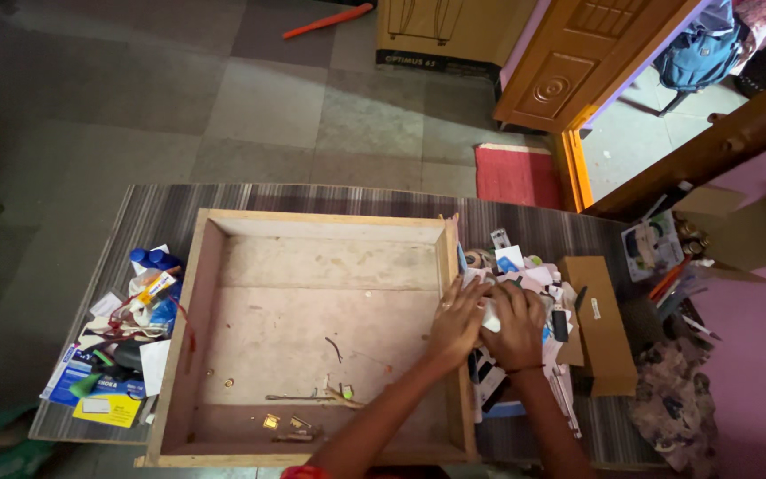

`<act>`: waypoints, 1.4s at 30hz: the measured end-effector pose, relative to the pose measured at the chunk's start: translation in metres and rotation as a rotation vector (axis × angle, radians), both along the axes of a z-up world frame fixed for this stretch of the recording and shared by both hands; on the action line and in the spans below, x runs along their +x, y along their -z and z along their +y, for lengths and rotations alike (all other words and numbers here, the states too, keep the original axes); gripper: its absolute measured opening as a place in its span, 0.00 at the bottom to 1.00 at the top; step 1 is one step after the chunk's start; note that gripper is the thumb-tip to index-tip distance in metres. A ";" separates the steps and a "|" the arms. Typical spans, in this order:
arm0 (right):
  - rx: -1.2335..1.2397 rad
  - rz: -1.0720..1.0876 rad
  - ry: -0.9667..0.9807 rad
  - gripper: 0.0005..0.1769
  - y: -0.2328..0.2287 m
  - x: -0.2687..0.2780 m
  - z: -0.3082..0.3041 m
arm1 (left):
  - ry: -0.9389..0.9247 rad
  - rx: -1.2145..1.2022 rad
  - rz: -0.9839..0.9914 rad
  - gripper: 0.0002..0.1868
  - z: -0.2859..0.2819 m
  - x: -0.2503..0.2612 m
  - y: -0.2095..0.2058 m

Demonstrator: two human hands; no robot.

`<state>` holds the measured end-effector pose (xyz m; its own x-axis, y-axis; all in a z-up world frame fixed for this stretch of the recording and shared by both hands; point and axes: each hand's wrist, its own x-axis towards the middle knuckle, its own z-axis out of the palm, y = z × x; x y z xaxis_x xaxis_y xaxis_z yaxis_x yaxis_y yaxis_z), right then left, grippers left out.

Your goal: The person removes various small items from a wooden drawer, including papers, cables, and boxes, placing them on the table. After emptying the drawer, the person wipes the interior surface with a cloth.

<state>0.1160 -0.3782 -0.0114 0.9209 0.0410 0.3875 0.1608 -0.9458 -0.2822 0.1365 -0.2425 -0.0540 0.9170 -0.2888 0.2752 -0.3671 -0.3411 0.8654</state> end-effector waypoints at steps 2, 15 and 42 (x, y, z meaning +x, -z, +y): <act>0.002 0.082 -0.018 0.38 0.002 0.003 -0.007 | -0.024 0.002 -0.036 0.25 -0.003 0.001 0.005; -0.014 0.030 -0.253 0.42 -0.025 0.003 -0.023 | -0.062 -0.420 0.322 0.35 0.056 0.011 0.028; 0.147 0.124 -0.527 0.20 0.131 0.016 0.215 | -0.676 0.720 0.142 0.33 0.338 -0.166 -0.038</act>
